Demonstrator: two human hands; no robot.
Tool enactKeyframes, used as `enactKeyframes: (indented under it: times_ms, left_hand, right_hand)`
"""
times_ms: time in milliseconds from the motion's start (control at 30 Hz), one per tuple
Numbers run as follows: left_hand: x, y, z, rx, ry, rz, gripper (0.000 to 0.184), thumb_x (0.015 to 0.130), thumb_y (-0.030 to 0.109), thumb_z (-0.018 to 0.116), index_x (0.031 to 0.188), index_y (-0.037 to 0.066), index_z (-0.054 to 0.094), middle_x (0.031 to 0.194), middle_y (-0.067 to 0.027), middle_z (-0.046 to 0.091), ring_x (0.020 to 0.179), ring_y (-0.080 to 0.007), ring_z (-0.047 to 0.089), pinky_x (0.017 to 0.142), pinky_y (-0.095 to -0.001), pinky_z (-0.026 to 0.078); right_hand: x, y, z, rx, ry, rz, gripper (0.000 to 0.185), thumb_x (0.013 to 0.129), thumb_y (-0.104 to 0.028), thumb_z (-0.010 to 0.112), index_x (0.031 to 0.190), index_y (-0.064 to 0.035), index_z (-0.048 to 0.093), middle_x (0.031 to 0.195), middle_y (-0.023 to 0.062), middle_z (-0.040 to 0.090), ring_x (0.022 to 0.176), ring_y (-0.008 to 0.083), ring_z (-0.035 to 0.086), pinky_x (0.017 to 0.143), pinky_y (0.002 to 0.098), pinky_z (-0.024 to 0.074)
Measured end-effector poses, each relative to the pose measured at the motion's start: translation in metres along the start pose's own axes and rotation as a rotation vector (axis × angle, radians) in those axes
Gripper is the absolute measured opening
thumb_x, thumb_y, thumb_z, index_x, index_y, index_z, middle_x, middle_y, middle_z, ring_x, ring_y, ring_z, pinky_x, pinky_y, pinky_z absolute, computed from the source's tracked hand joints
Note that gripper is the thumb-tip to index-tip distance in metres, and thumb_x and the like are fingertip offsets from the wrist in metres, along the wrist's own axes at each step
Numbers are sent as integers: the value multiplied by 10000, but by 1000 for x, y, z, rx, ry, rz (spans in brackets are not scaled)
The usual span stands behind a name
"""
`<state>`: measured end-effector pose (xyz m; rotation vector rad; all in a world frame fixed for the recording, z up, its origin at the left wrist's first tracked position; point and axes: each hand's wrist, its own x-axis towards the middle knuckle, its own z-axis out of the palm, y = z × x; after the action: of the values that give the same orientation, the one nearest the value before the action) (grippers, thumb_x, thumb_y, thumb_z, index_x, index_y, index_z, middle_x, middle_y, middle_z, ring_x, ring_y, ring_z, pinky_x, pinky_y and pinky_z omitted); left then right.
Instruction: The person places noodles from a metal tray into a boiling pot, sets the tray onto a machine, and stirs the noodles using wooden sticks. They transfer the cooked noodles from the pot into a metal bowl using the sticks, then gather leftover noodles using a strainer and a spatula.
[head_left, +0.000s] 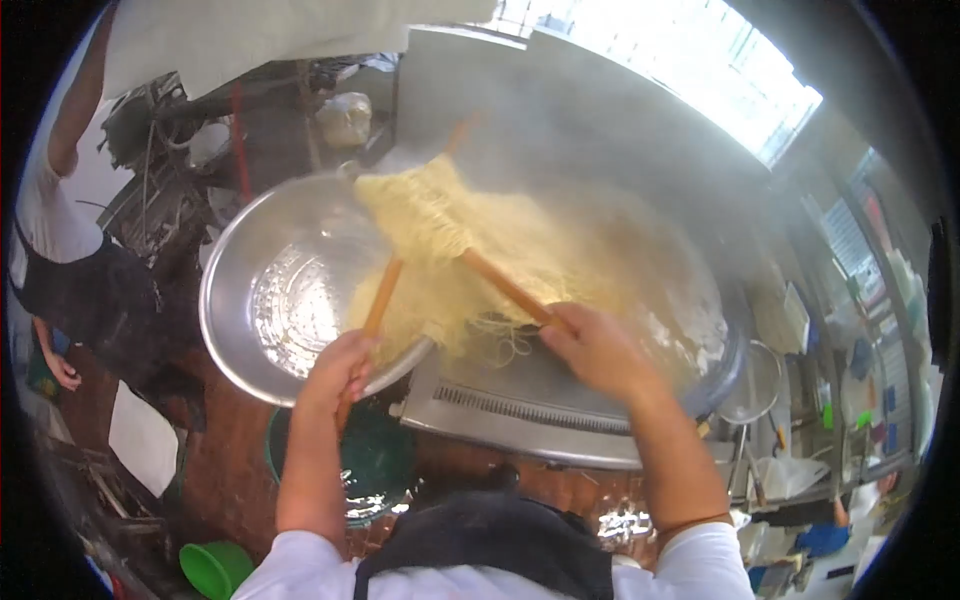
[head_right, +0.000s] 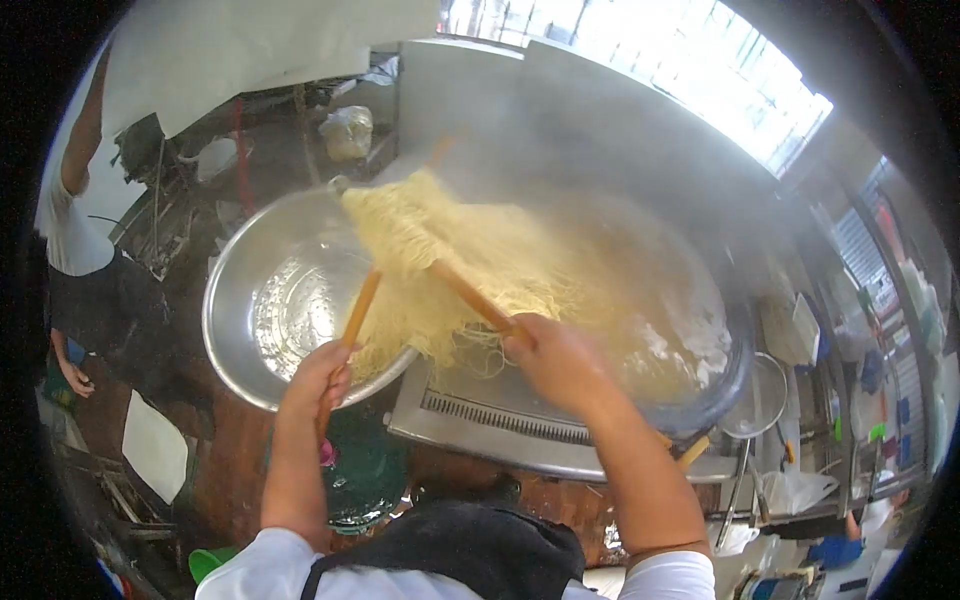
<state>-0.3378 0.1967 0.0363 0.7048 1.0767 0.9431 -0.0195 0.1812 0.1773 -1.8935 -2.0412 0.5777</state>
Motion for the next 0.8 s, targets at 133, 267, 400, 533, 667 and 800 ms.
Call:
enactKeyframes:
  times_ms: [133, 267, 400, 533, 667, 800]
  left_hand:
    - [-26, 0, -96, 489, 173, -100, 276, 884, 230, 552, 1090, 51, 593, 632, 3, 475, 478, -83, 431, 425, -215, 364]
    - [-71, 21, -186, 1442, 90, 176, 319, 811, 214, 617, 1070, 27, 616, 858, -86, 631, 676, -160, 607, 550, -319, 486]
    - [-167, 96, -125, 1490, 376, -120, 316, 750, 189, 647, 1011, 12, 633, 922, -162, 650, 856, -269, 637, 764, -367, 485]
    - [-218, 133, -103, 1315, 626, -163, 254, 773, 100, 625, 999, -16, 617, 789, -88, 617, 647, -161, 585, 592, -317, 464]
    - [-204, 139, -107, 1019, 795, 216, 243, 809, 89, 596, 1021, -30, 603, 715, -42, 557, 568, -103, 504, 530, -277, 426]
    - [-150, 184, 9, 1312, 579, 195, 296, 822, 141, 584, 1070, -18, 609, 699, -26, 533, 572, -98, 493, 526, -274, 415]
  right_hand:
    - [46, -43, 47, -113, -200, -9, 291, 868, -276, 539, 1025, -54, 642, 945, 163, 660, 897, 323, 634, 749, 393, 493]
    - [83, -66, 98, -568, -370, -143, 268, 853, -191, 544, 1085, -94, 638, 928, 119, 680, 847, 275, 667, 661, 395, 521]
    - [71, -55, 77, -686, -382, -205, 268, 841, -164, 560, 1091, -113, 643, 941, 112, 687, 852, 246, 677, 646, 391, 529]
    - [44, 2, 37, -555, -331, -146, 197, 844, -127, 501, 969, -75, 643, 873, 153, 670, 841, 321, 656, 714, 432, 516]
    - [-6, 87, -54, -241, -348, -152, 221, 866, -252, 543, 1023, -135, 646, 888, 143, 656, 756, 324, 620, 689, 383, 491]
    - [-83, 171, -141, 117, -477, 211, 377, 848, -244, 612, 1169, -47, 600, 931, 86, 684, 802, 183, 625, 719, 305, 483]
